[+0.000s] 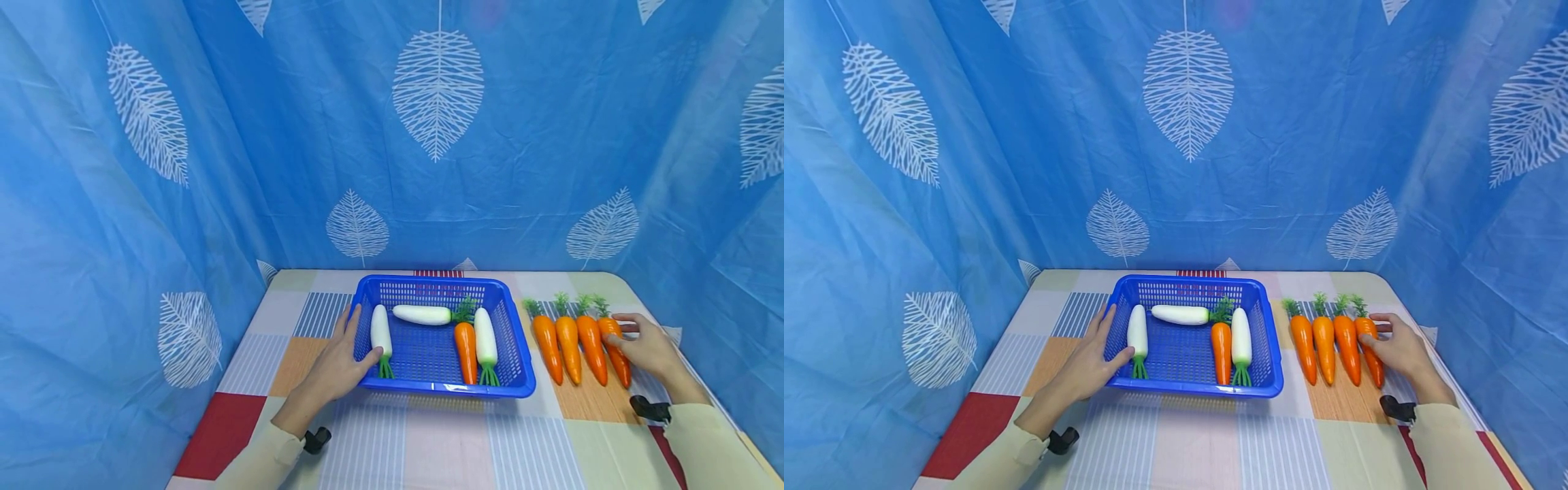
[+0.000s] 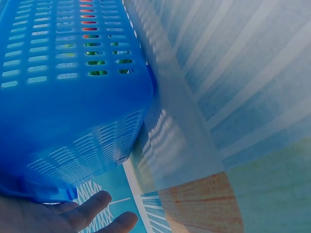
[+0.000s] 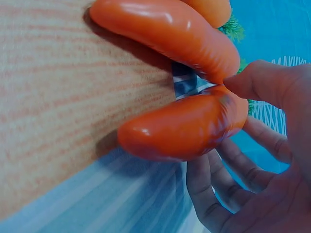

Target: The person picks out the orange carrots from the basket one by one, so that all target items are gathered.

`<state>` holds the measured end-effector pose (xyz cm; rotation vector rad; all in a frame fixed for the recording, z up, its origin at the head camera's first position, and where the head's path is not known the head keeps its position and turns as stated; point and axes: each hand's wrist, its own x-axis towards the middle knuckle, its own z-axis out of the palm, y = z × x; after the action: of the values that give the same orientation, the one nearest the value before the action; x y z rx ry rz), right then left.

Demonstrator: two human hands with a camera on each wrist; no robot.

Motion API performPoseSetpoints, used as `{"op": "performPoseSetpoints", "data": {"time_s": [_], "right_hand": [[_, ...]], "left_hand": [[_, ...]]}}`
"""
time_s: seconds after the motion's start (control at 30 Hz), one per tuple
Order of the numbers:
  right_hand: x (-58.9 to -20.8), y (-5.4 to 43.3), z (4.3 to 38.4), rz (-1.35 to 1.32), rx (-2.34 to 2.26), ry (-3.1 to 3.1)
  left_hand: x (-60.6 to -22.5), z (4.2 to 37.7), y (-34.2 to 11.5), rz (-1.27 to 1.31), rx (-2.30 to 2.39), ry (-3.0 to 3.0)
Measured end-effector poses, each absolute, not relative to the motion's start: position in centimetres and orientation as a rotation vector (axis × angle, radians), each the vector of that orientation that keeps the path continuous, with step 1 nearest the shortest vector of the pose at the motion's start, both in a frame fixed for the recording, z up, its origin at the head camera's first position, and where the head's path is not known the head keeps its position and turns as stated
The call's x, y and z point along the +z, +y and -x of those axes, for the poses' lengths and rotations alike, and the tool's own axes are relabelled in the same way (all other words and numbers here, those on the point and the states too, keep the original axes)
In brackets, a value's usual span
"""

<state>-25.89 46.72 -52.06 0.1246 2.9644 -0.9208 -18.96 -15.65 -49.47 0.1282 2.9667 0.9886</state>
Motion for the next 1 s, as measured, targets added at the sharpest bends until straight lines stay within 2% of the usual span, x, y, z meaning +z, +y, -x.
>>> {"op": "performPoseSetpoints", "data": {"time_s": [0.57, 1.0], "right_hand": [[-50.6, 46.2, 25.1, -0.109, -0.886, 3.123], [-46.2, 38.5, 25.0, 0.216, -0.873, 3.198]], "left_hand": [[-49.1, 18.8, -15.5, -0.139, 1.003, 2.952], [-49.4, 18.9, -15.6, -0.130, 0.996, 2.960]]}}
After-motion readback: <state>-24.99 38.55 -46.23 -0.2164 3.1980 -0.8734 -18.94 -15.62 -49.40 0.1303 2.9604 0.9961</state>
